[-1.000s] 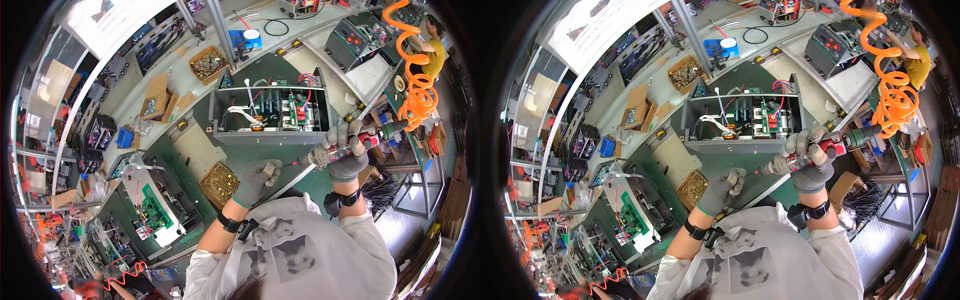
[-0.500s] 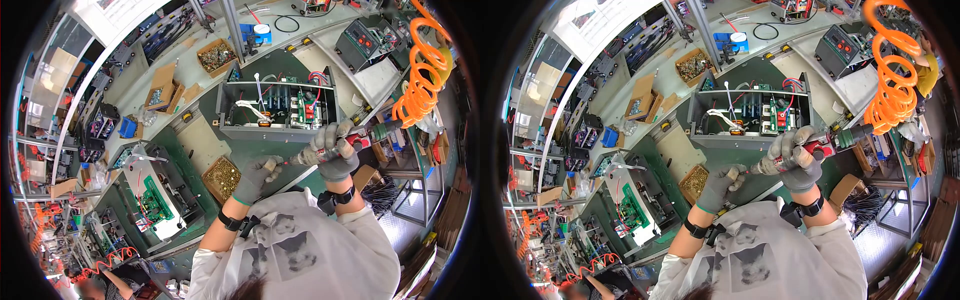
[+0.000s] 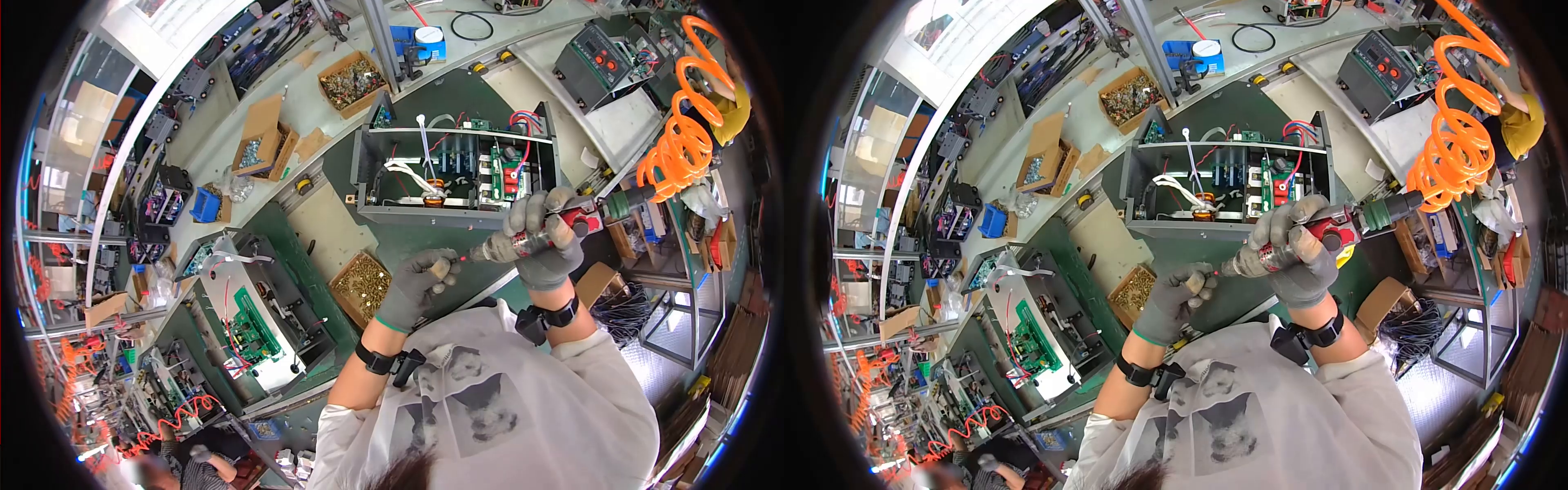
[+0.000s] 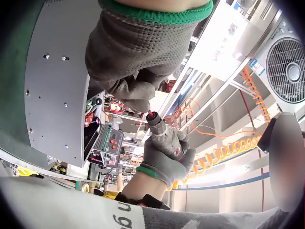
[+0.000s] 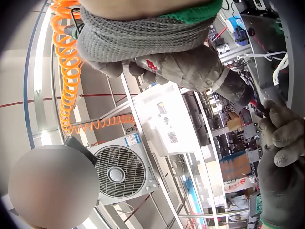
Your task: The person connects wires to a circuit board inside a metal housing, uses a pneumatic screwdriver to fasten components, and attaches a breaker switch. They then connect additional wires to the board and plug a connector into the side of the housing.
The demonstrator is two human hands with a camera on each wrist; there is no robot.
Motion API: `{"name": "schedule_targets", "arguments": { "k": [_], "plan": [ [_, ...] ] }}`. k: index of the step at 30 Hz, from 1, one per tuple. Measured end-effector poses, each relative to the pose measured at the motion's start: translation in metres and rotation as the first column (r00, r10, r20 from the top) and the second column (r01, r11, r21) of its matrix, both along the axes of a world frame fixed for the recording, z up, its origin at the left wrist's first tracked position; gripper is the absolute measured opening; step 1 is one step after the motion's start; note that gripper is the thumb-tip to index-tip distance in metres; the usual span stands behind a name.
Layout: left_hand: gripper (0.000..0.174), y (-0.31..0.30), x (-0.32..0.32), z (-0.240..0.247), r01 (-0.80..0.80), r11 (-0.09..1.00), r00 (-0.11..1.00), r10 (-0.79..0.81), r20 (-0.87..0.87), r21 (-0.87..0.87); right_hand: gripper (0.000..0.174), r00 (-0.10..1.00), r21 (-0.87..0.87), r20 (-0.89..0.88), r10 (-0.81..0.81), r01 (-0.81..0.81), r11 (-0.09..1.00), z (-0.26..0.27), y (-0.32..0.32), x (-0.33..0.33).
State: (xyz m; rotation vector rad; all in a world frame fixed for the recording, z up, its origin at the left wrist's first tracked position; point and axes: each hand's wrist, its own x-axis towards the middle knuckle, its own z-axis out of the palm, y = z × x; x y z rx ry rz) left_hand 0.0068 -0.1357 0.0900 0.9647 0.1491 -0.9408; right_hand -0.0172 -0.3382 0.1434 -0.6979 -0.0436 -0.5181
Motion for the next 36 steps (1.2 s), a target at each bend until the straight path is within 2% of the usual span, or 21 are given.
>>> {"name": "schedule_targets", "arguments": {
  "k": [1, 3, 4, 6, 7, 9, 13, 15, 19, 21, 22, 24, 25, 27, 28, 29, 30, 31, 33, 34, 36],
  "plan": [
    [0.029, -0.002, -0.001, -0.002, -0.002, 1.0, 1.0, 0.002, -0.004, 0.004, 0.025, 1.0, 0.004, -0.004, 0.002, -0.002, 1.0, -0.001, -0.001, 0.003],
    [0.028, -0.007, -0.005, -0.008, -0.138, 0.99, 0.989, 0.138, 0.052, -0.017, 0.025, 0.999, 0.004, -0.019, 0.026, -0.026, 1.0, -0.002, -0.004, 0.008],
    [0.028, -0.007, -0.004, -0.01, -0.14, 0.99, 0.989, 0.14, 0.048, -0.01, 0.025, 0.999, 0.01, -0.024, 0.028, -0.028, 1.0, -0.001, -0.005, 0.011],
    [0.029, -0.008, 0.001, -0.014, -0.099, 0.994, 0.993, 0.096, -0.066, -0.05, 0.027, 0.995, 0.049, -0.096, 0.006, -0.001, 0.999, 0.002, -0.006, 0.016],
    [0.029, -0.009, 0.002, -0.013, -0.099, 0.994, 0.993, 0.096, -0.069, -0.044, 0.029, 0.995, 0.033, -0.1, 0.012, -0.009, 0.999, -0.002, -0.01, 0.018],
    [0.032, -0.014, 0.004, -0.008, -0.098, 0.992, 0.995, 0.097, 0.017, 0.081, 0.029, 0.994, 0.038, -0.111, 0.021, -0.017, 0.999, -0.005, -0.013, 0.023],
    [0.039, -0.02, 0.016, -0.002, -0.045, 0.993, 0.999, 0.046, -0.008, 0.107, 0.029, 0.994, 0.078, -0.104, 0.026, -0.018, 0.997, -0.009, -0.016, 0.032],
    [0.047, -0.024, 0.023, 0.002, 0.015, 0.993, 0.992, 0.0, -0.124, 0.121, 0.029, 0.994, 0.105, -0.106, 0.027, -0.015, 0.994, -0.016, -0.021, 0.036],
    [0.053, -0.037, 0.033, -0.008, 0.0, 0.999, 0.983, 0.007, -0.185, 0.038, 0.027, 0.993, 0.165, -0.112, 0.022, -0.003, 0.986, -0.022, -0.03, 0.042],
    [0.052, -0.048, 0.039, -0.001, -0.049, 0.991, 0.879, -0.017, -0.477, -0.125, 0.026, 0.995, 0.205, -0.09, 0.03, -0.011, 0.979, -0.026, -0.037, 0.043],
    [0.052, -0.052, 0.038, -0.008, -0.045, 0.992, 0.878, -0.018, -0.478, -0.121, 0.025, 0.997, 0.237, -0.061, 0.04, -0.024, 0.971, -0.028, -0.041, 0.045],
    [0.049, -0.054, 0.035, -0.029, -0.079, 0.995, 0.942, 0.094, -0.322, 0.058, 0.023, 0.998, 0.269, -0.047, 0.029, -0.015, 0.963, -0.025, -0.049, 0.044],
    [0.049, -0.05, 0.042, -0.036, -0.078, 0.995, 0.946, 0.092, -0.31, 0.058, 0.023, 0.999, 0.258, -0.048, 0.01, 0.003, 0.966, -0.022, -0.054, 0.043],
    [0.039, -0.035, 0.061, -0.04, -0.014, 0.971, 1.0, 0.016, -0.005, 0.239, 0.022, 1.0, 0.247, -0.011, -0.022, 0.025, 0.969, -0.023, -0.066, 0.041],
    [0.039, -0.034, 0.074, -0.038, -0.012, 0.971, 1.0, 0.012, 0.0, 0.241, 0.021, 0.999, 0.224, -0.021, -0.049, 0.053, 0.973, -0.025, -0.072, 0.038],
    [0.037, -0.039, 0.092, -0.031, -0.153, 0.92, 0.921, 0.001, 0.39, 0.36, 0.022, 0.998, 0.212, -0.026, -0.063, 0.067, 0.975, -0.028, -0.078, 0.035],
    [0.035, -0.045, 0.106, -0.029, -0.328, 0.854, 0.698, -0.069, 0.713, 0.404, 0.022, 0.997, 0.199, -0.031, -0.076, 0.08, 0.977, -0.029, -0.082, 0.034],
    [0.035, -0.051, 0.116, -0.031, -0.33, 0.855, 0.695, -0.067, 0.716, 0.401, 0.022, 0.997, 0.196, -0.027, -0.076, 0.08, 0.977, -0.031, -0.086, 0.032],
    [0.037, -0.062, 0.132, -0.038, -0.426, 0.739, 0.625, -0.177, 0.76, 0.522, 0.024, 0.987, 0.17, -0.084, -0.14, 0.153, 0.973, -0.035, -0.092, 0.029],
    [0.037, -0.066, 0.137, -0.044, -0.425, 0.742, 0.623, -0.176, 0.762, 0.519, 0.024, 0.986, 0.167, -0.082, -0.143, 0.155, 0.974, -0.036, -0.093, 0.028],
    [0.042, -0.074, 0.144, -0.055, -0.322, 0.706, 0.605, -0.358, 0.711, 0.63, 0.025, 0.977, 0.187, -0.124, -0.171, 0.192, 0.963, -0.036, -0.095, 0.024]
  ]
}}
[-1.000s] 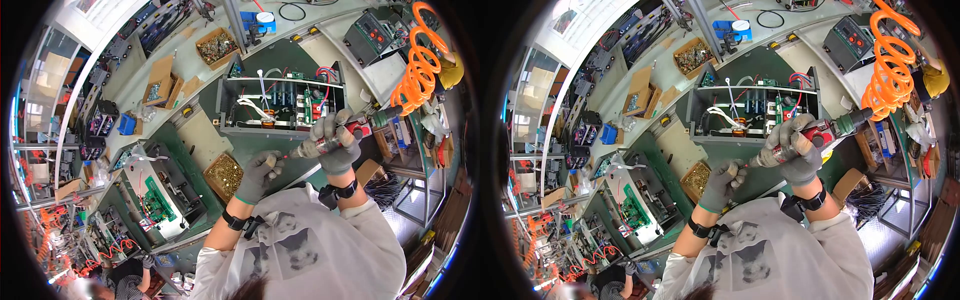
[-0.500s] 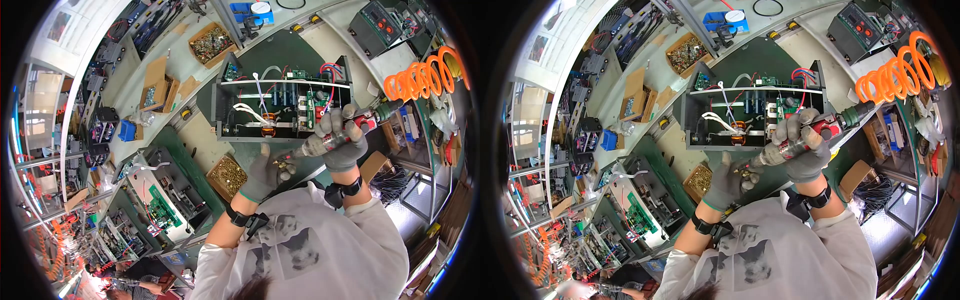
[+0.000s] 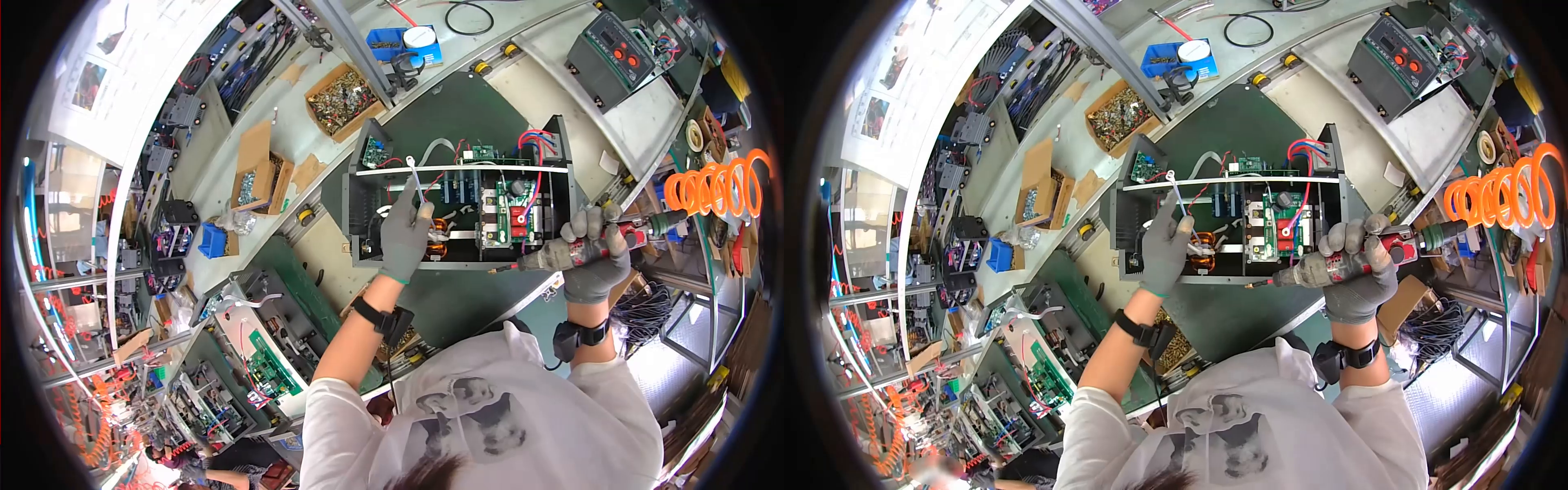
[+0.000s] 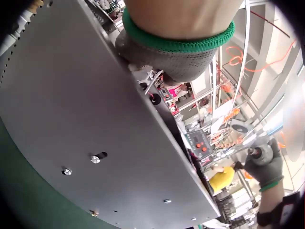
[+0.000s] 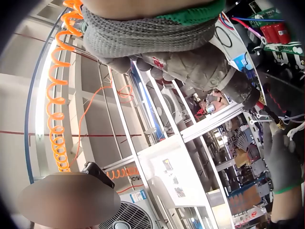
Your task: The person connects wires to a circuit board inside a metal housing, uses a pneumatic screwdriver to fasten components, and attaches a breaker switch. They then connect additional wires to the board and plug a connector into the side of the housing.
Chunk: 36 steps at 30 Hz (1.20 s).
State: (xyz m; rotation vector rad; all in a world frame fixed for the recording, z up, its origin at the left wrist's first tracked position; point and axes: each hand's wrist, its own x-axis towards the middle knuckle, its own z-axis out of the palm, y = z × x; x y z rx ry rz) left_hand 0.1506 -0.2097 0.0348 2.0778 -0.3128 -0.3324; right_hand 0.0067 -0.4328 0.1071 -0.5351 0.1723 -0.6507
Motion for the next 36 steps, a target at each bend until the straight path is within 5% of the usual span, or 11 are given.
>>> {"name": "schedule_targets", "arguments": {
  "k": [2, 4, 5, 9, 11, 12, 14, 20, 24, 26, 36],
  "plan": [
    [0.036, -0.004, -0.001, -0.007, 0.022, 1.0, 0.999, -0.021, 0.025, -0.018, 0.026, 0.999, -0.005, -0.035, -0.027, 0.027, 1.0, 0.002, -0.001, -0.004],
    [0.027, -0.004, 0.0, -0.017, 0.058, 0.941, 0.998, -0.045, 0.047, -0.333, 0.026, 0.995, -0.012, -0.075, -0.061, 0.06, 0.998, 0.003, -0.004, -0.008],
    [0.022, 0.001, 0.001, -0.004, -0.014, 0.925, 0.955, -0.1, -0.278, -0.38, 0.026, 0.992, -0.047, -0.101, -0.074, 0.069, 0.997, 0.002, -0.005, -0.01],
    [0.012, 0.01, 0.01, -0.001, 0.343, 0.754, 0.828, -0.525, -0.198, -0.561, 0.025, 0.977, -0.087, -0.182, -0.11, 0.096, 0.992, -0.001, -0.007, -0.013],
    [0.002, 0.007, 0.007, 0.013, 0.775, 0.609, 0.618, -0.786, 0.0, -0.168, 0.025, 0.97, -0.072, -0.211, -0.118, 0.105, 0.992, -0.003, -0.007, -0.013],
    [0.002, 0.006, 0.003, 0.013, 0.774, 0.609, 0.618, -0.786, -0.001, -0.172, 0.024, 0.978, -0.047, -0.192, -0.083, 0.075, 0.996, -0.005, -0.008, -0.011],
    [0.012, 0.006, -0.006, 0.014, 0.849, 0.478, 0.451, -0.878, 0.162, 0.224, 0.024, 0.984, -0.022, -0.174, -0.047, 0.044, 0.999, -0.011, -0.01, -0.01],
    [0.019, 0.015, 0.003, 0.024, 0.715, 0.389, 0.318, -0.921, 0.225, 0.581, 0.027, 0.974, 0.099, -0.222, 0.044, -0.022, 0.995, -0.023, -0.014, -0.016],
    [0.017, 0.012, -0.003, 0.021, 0.6, 0.419, 0.378, -0.899, 0.22, 0.682, 0.029, 0.973, 0.087, -0.223, 0.057, -0.039, 0.995, -0.029, -0.013, -0.022],
    [0.018, 0.006, -0.009, 0.021, 0.552, 0.543, 0.454, -0.832, 0.317, 0.633, 0.029, 0.971, 0.085, -0.231, 0.065, -0.046, 0.995, -0.032, -0.012, -0.023],
    [0.011, -0.022, -0.007, 0.025, 0.49, 0.526, 0.507, -0.82, 0.263, 0.695, 0.029, 0.865, 0.079, -0.497, 0.064, -0.029, 0.996, -0.049, -0.022, -0.032]
  ]
}}
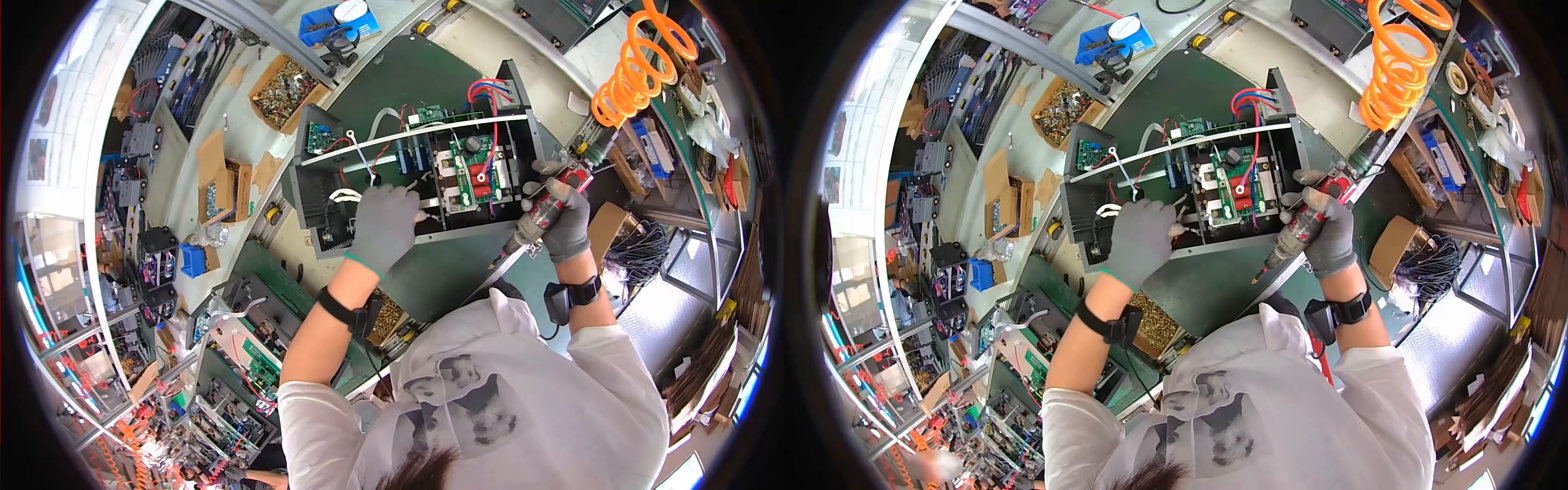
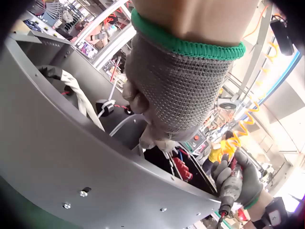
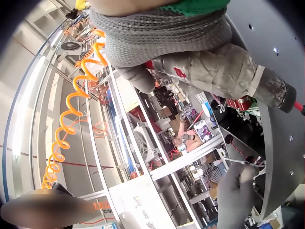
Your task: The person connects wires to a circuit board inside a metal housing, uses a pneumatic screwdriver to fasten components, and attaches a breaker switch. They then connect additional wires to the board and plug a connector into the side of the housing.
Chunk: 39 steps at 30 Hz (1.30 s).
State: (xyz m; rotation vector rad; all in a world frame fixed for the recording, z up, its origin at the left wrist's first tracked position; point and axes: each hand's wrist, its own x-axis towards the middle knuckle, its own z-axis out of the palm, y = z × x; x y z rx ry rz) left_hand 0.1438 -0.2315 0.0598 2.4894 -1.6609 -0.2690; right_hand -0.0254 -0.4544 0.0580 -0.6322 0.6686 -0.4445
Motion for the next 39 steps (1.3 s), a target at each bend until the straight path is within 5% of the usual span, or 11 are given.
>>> {"name": "schedule_targets", "arguments": {
  "k": [2, 6, 10, 12, 20, 29, 33, 35, 39],
  "plan": [
    [0.008, -0.018, -0.006, -0.008, -0.079, 0.986, 0.99, 0.06, 0.131, 0.147, 0.031, 0.998, -0.025, -0.063, -0.015, 0.013, 1.0, 0.007, 0.002, 0.002],
    [0.011, -0.045, -0.011, -0.013, -0.079, 0.895, 0.993, 0.032, 0.113, 0.44, 0.033, 0.995, -0.046, -0.096, -0.034, 0.03, 0.999, 0.004, 0.003, 0.004],
    [0.016, -0.041, -0.007, -0.012, 0.042, 0.868, 0.999, -0.05, 0.004, 0.494, 0.029, 0.972, -0.123, -0.228, -0.064, 0.037, 0.992, 0.002, 0.0, 0.0],
    [0.011, -0.03, -0.001, -0.017, 0.091, 0.891, 0.995, -0.058, -0.087, 0.445, 0.028, 0.97, -0.108, -0.226, -0.089, 0.065, 0.992, 0.006, 0.001, 0.003],
    [0.004, -0.017, 0.002, -0.039, -0.136, 0.983, 0.967, 0.158, -0.2, 0.122, 0.027, 0.963, -0.125, -0.263, -0.065, 0.033, 0.992, 0.008, 0.0, 0.003],
    [0.005, -0.011, -0.004, -0.049, -0.2, 0.949, 0.954, 0.132, -0.27, -0.244, 0.028, 0.962, -0.136, -0.264, -0.073, 0.038, 0.99, 0.005, -0.001, 0.002],
    [0.006, -0.009, -0.006, -0.044, -0.22, 0.96, 0.905, 0.134, -0.404, -0.173, 0.028, 0.961, -0.116, -0.272, -0.047, 0.016, 0.993, 0.005, -0.002, 0.0],
    [0.006, -0.013, -0.01, -0.052, -0.206, 0.946, 0.957, 0.141, -0.254, -0.251, 0.028, 0.965, -0.138, -0.251, -0.075, 0.041, 0.99, 0.005, -0.001, 0.002],
    [0.004, -0.015, -0.008, -0.052, -0.224, 0.947, 0.942, 0.15, -0.301, -0.23, 0.029, 0.962, -0.134, -0.266, -0.061, 0.026, 0.991, 0.004, -0.001, 0.001]
  ]
}}
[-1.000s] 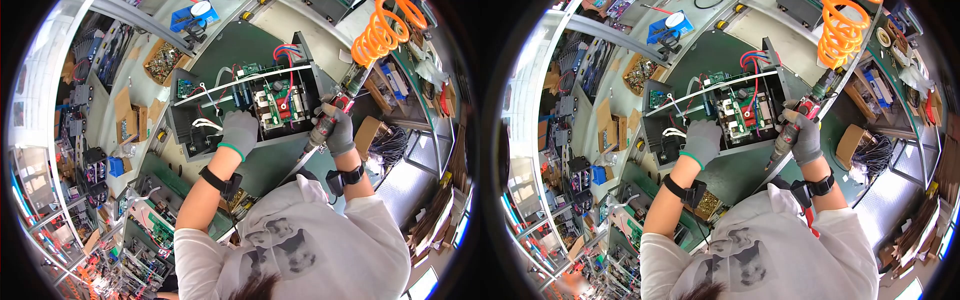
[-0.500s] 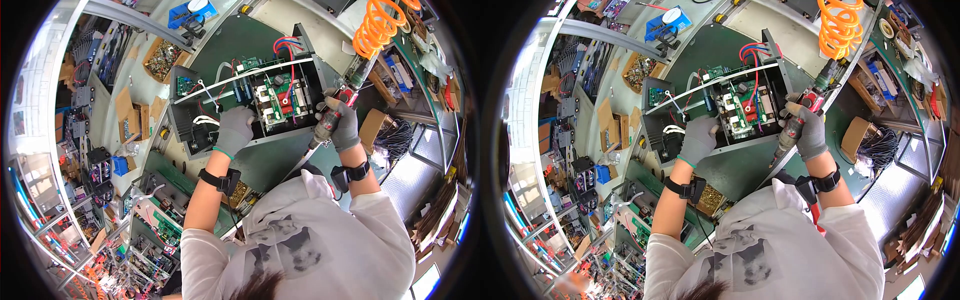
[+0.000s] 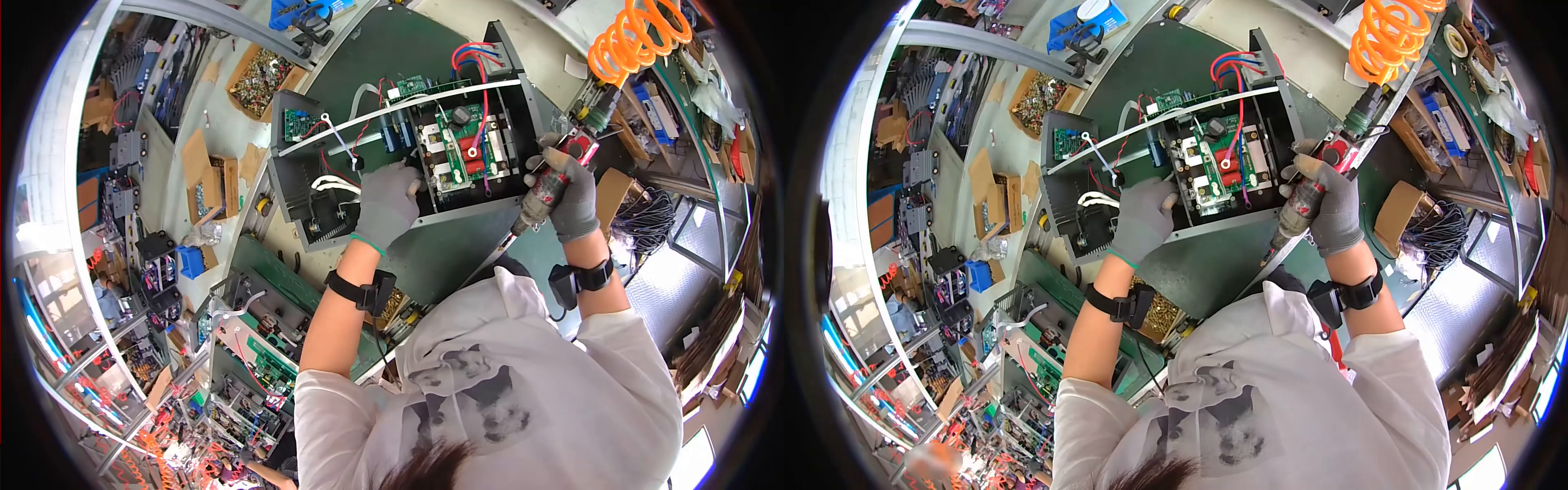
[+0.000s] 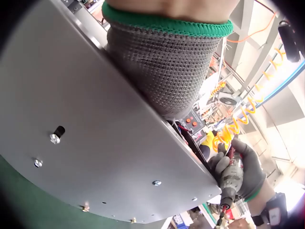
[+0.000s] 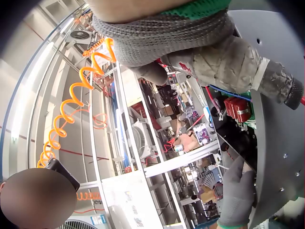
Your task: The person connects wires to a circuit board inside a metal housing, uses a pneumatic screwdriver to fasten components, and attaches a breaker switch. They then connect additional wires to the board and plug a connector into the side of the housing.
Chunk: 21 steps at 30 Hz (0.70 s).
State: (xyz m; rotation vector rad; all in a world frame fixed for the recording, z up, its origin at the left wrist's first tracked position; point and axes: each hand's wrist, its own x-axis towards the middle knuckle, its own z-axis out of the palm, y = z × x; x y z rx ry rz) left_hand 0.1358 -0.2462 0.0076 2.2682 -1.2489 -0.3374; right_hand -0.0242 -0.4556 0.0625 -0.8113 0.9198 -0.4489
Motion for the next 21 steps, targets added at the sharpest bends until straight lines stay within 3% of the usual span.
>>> {"name": "schedule_targets", "arguments": {
  "k": [3, 5, 12, 15, 17, 21],
  "plan": [
    [0.003, -0.002, 0.001, -0.002, 0.024, 0.992, 0.998, -0.03, 0.052, 0.12, 0.029, 1.0, -0.006, 0.006, 0.015, -0.015, 1.0, 0.0, 0.001, 0.001],
    [0.005, -0.005, 0.002, -0.004, 0.01, 0.955, 1.0, -0.009, -0.003, 0.296, 0.029, 1.0, -0.002, -0.005, -0.004, 0.004, 1.0, -0.002, 0.0, 0.0],
    [0.011, -0.006, 0.006, -0.004, 0.029, 0.928, 0.998, -0.003, -0.07, 0.371, 0.027, 0.989, 0.033, 0.131, 0.07, -0.075, 0.997, 0.002, -0.001, 0.002],
    [0.014, -0.006, 0.007, -0.004, 0.025, 0.927, 0.993, 0.019, -0.113, 0.373, 0.028, 0.952, -0.031, 0.275, 0.138, -0.135, 0.99, 0.027, 0.009, 0.017],
    [0.018, -0.008, 0.01, 0.0, 0.083, 0.893, 0.985, -0.006, -0.172, 0.442, 0.03, 0.884, -0.124, 0.451, 0.124, -0.076, 0.989, 0.042, 0.018, 0.035],
    [0.019, -0.009, 0.012, 0.0, 0.081, 0.89, 0.976, 0.021, -0.216, 0.449, 0.024, 0.841, -0.333, 0.506, 0.191, -0.014, 0.943, 0.031, 0.028, 0.063]
  ]
}}
